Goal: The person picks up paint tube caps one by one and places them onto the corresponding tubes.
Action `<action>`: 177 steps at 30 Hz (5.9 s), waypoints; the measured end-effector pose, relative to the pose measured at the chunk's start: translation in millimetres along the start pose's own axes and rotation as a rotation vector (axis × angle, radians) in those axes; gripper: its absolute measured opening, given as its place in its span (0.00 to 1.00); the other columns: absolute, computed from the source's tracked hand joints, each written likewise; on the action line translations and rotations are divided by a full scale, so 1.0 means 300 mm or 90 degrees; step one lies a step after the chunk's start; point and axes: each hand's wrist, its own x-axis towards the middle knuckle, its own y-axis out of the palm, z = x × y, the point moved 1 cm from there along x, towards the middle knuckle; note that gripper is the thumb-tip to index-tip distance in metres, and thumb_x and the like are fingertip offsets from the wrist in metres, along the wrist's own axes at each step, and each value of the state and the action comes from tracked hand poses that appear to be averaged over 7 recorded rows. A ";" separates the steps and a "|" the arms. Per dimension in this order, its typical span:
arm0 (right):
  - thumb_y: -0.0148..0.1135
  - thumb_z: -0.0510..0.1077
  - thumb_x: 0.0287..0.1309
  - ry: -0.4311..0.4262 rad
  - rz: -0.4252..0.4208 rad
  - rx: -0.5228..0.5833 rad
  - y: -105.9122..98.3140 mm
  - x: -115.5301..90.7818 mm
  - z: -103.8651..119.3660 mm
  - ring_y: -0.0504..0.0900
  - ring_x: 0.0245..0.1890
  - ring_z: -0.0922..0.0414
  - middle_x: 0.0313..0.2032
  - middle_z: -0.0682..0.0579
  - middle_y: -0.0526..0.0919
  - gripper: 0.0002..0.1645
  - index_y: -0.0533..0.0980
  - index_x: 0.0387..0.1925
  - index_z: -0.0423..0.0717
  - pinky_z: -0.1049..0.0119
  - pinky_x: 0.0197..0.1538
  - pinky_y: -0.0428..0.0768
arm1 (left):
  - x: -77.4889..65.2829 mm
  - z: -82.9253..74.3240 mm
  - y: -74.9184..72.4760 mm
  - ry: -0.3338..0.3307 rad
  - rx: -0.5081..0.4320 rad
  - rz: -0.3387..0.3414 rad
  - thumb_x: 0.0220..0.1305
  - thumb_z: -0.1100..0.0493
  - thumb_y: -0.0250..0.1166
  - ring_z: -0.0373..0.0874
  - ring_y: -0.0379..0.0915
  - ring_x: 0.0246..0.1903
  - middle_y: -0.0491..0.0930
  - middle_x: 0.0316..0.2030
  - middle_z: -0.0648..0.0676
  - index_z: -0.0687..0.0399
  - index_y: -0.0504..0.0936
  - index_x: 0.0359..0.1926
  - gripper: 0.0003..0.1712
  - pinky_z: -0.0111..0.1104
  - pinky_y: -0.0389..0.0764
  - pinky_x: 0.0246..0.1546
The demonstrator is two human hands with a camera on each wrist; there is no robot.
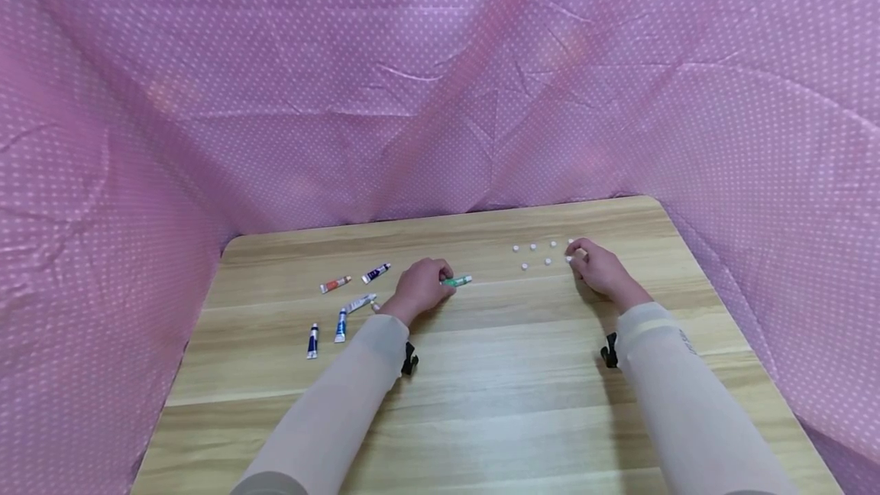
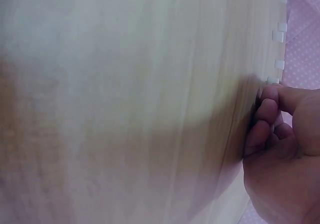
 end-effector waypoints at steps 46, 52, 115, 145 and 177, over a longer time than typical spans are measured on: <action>0.51 0.45 0.83 -0.016 -0.024 -0.032 0.021 -0.017 -0.021 0.80 0.40 0.46 0.39 0.42 0.83 0.14 0.75 0.59 0.43 0.48 0.50 0.78 | -0.175 0.041 -0.003 -0.015 -0.019 -0.102 0.64 0.51 0.79 0.55 0.75 0.60 0.85 0.56 0.53 0.46 0.78 0.70 0.35 0.52 0.71 0.71; 0.50 0.45 0.84 -0.005 -0.024 -0.009 0.021 -0.030 -0.021 0.78 0.36 0.52 0.35 0.47 0.81 0.14 0.75 0.59 0.42 0.59 0.44 0.75 | -0.221 0.066 -0.024 -0.033 -0.052 -0.124 0.64 0.51 0.80 0.56 0.75 0.62 0.84 0.57 0.53 0.45 0.78 0.70 0.36 0.53 0.71 0.70; 0.65 0.45 0.77 0.045 -0.175 0.409 0.096 -0.281 0.012 0.85 0.45 0.74 0.64 0.43 0.87 0.24 0.80 0.67 0.40 0.80 0.51 0.84 | -0.615 0.247 0.014 -0.243 -0.021 -0.112 0.73 0.53 0.72 0.50 0.76 0.38 0.82 0.42 0.57 0.56 0.82 0.45 0.12 0.45 0.78 0.40; 0.71 0.38 0.71 -0.045 -0.194 0.523 0.142 -0.344 0.176 0.88 0.34 0.70 0.32 0.71 0.90 0.21 0.80 0.57 0.24 0.75 0.44 0.87 | -0.602 0.174 -0.047 -0.226 -0.091 -0.136 0.78 0.50 0.67 0.46 0.80 0.41 0.85 0.43 0.50 0.46 0.80 0.54 0.11 0.41 0.81 0.43; 0.74 0.34 0.66 -0.077 -0.133 0.484 0.233 -0.367 0.316 0.86 0.34 0.68 0.36 0.51 0.91 0.14 0.82 0.48 0.27 0.74 0.42 0.86 | -0.555 0.021 -0.022 -0.189 -0.256 -0.132 0.75 0.53 0.71 0.43 0.80 0.42 0.86 0.45 0.48 0.40 0.82 0.54 0.11 0.36 0.83 0.44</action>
